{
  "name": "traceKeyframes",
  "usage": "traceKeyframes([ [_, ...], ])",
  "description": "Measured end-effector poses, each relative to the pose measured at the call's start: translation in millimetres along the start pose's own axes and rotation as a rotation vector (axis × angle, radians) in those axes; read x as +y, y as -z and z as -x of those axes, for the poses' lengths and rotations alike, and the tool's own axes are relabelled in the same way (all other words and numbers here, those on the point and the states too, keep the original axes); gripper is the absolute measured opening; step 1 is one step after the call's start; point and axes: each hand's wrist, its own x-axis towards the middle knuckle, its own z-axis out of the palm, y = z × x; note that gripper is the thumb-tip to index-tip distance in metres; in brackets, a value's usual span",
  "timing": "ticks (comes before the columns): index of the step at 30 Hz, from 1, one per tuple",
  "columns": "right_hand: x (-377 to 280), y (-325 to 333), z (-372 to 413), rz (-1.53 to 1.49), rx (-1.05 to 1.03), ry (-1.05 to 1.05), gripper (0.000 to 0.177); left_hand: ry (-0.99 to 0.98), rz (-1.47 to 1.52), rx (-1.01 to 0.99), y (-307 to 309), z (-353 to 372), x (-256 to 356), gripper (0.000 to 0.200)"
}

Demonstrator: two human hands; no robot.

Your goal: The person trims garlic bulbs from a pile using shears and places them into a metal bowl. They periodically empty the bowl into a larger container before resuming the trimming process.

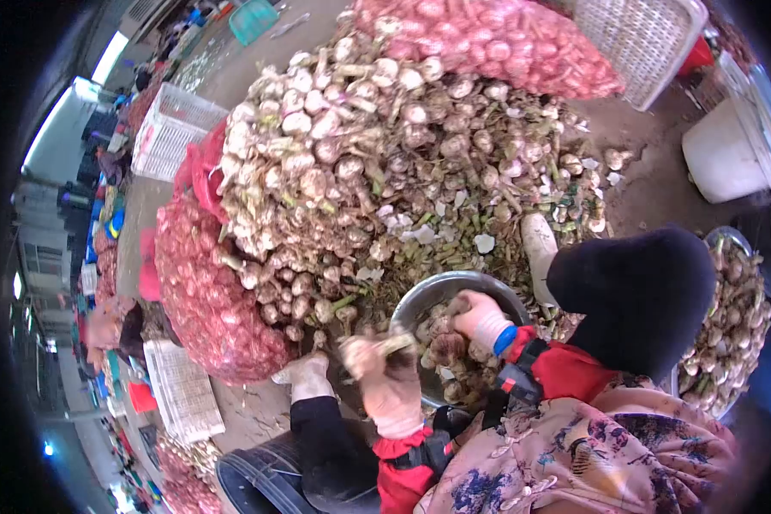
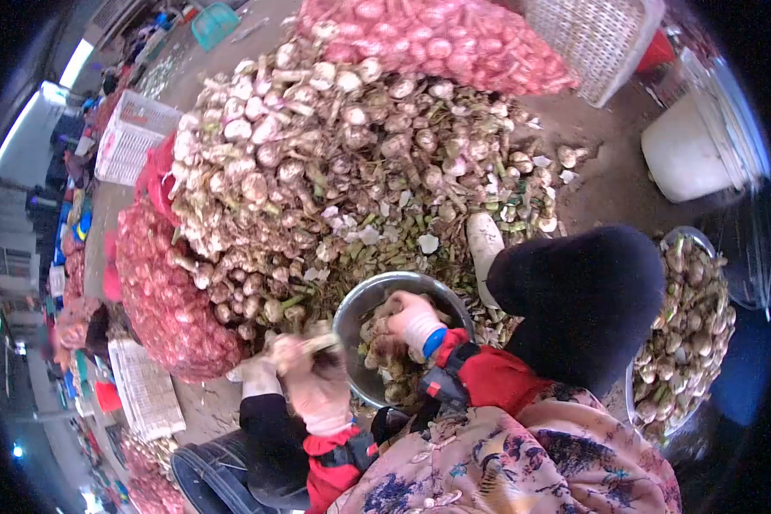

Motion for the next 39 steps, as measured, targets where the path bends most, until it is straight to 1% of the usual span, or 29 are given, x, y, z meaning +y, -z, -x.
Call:
traceKeyframes([
  [1, -18, 8, 2, -0.109, -0.039, -0.003, 0.024, -0.056, -0.467, -0.046, 23, -6, -14, 0.033],
  [2, -24, 7, 3, -0.18, 0.068, 0.076, 0.021, -0.134, -0.931, -0.065, 47, -13, -27, 0.037],
  [3, -27, 11, 4, -0.239, 0.084, 0.036, 0.022, 0.123, -0.671, -0.004, 33, -16, -26, 0.05],
  [5, -15, 11, -3, -0.115, 0.143, 0.084, 0.023, -0.032, -0.955, -0.27, 44, -27, -42, 0.059],
  [7, -17, 10, -2, -0.135, 0.12, 0.079, 0.025, 0.023, -1.221, -0.06, 72, -43, -44, 0.058],
  [8, -20, 9, -1, -0.099, 0.085, 0.05, 0.027, -0.032, -1.248, 0.123, 74, -50, -38, 0.051],
  [9, -20, 6, -1, -0.064, 0.05, 0.02, 0.03, 0.001, -1.037, 0.32, 100, -69, -41, 0.047],
  [10, -1, 1, -7, 0.046, 0.078, 0.074, 0.039, -0.043, -1.081, 0.402, 128, -87, -42, 0.046],
  [11, 7, -1, -11, 0.109, 0.013, 0.029, 0.048, -0.085, -1.125, 0.483, 155, -104, -41, 0.046],
  [13, 17, -7, -14, 0.156, -0.003, -0.006, 0.054, -0.034, -1.073, 0.52, 219, -135, -47, 0.041],
  [14, 11, -6, -15, 0.172, -0.041, -0.061, 0.057, 0.136, -0.925, 0.554, 200, -135, -39, 0.047],
  [15, 5, -5, -16, 0.189, -0.077, -0.116, 0.059, 0.509, -0.838, 0.561, 232, -149, -38, 0.055],
  [16, 11, -7, -18, 0.179, -0.056, -0.113, 0.06, 0.525, -0.951, 0.48, 239, -155, -40, 0.059],
  [18, 19, -10, -22, 0.161, -0.03, -0.087, 0.06, 0.541, -1.058, 0.385, 236, -166, -47, 0.062],
  [19, 22, -13, -22, 0.135, -0.014, -0.055, 0.06, 0.547, -0.89, 0.575, 219, -167, -47, 0.055],
  [20, 24, -17, -22, 0.143, 0.044, -0.021, 0.026, 0.549, -0.715, 0.762, 209, -168, -48, 0.048],
  [21, 17, -18, -22, 0.146, 0.047, -0.019, 0.026, 0.55, -0.712, 0.758, 212, -174, -47, 0.048],
  [23, -3, -18, -18, 0.128, -0.086, -0.144, 0.057, 0.102, -0.602, 0.474, 222, -186, -36, 0.048],
  [24, -5, -22, -15, 0.059, -0.094, -0.103, 0.045, 0.075, -0.647, 0.36, 201, -182, -17, 0.046],
  [25, -12, -25, -12, 0.053, -0.096, -0.096, 0.045, 0.051, -0.695, 0.227, 167, -174, 3, 0.044],
  [27, -31, -29, -3, -0.027, -0.128, 0.027, 0.033, 0.024, -0.701, 0.093, 129, -154, 22, 0.041],
  [29, -34, -31, 1, -0.004, -0.16, 0.099, 0.026, 0.166, -0.624, 0.02, 90, -117, 39, 0.06],
  [31, -45, -31, 10, -0.003, -0.209, 0.347, 0.024, 0.112, -0.466, -0.065, 55, -78, 39, 0.07],
  [32, -53, -28, 16, 0.168, -0.183, 0.448, 0.023, 0.131, -0.325, -0.159, 55, -63, 35, 0.074],
  [33, -61, -24, 24, 0.308, -0.17, 0.53, 0.022, 0.067, -0.509, -0.092, 71, -55, 27, 0.076],
  [35, -72, -18, 38, 0.58, -0.252, 0.522, 0.021, 0.039, -0.734, -0.203, 82, -39, 21, 0.077],
  [36, -74, -16, 43, 0.669, -0.297, 0.505, 0.023, 0.042, -0.736, -0.205, 77, -29, 22, 0.077],
  [38, -72, -14, 52, 0.763, -0.337, 0.539, 0.025, -0.103, -0.918, -0.375, 63, -8, 28, 0.058],
  [39, -72, -14, 56, 0.862, -0.38, 0.575, 0.028, -0.098, -0.923, -0.38, 62, -3, 26, 0.058],
])
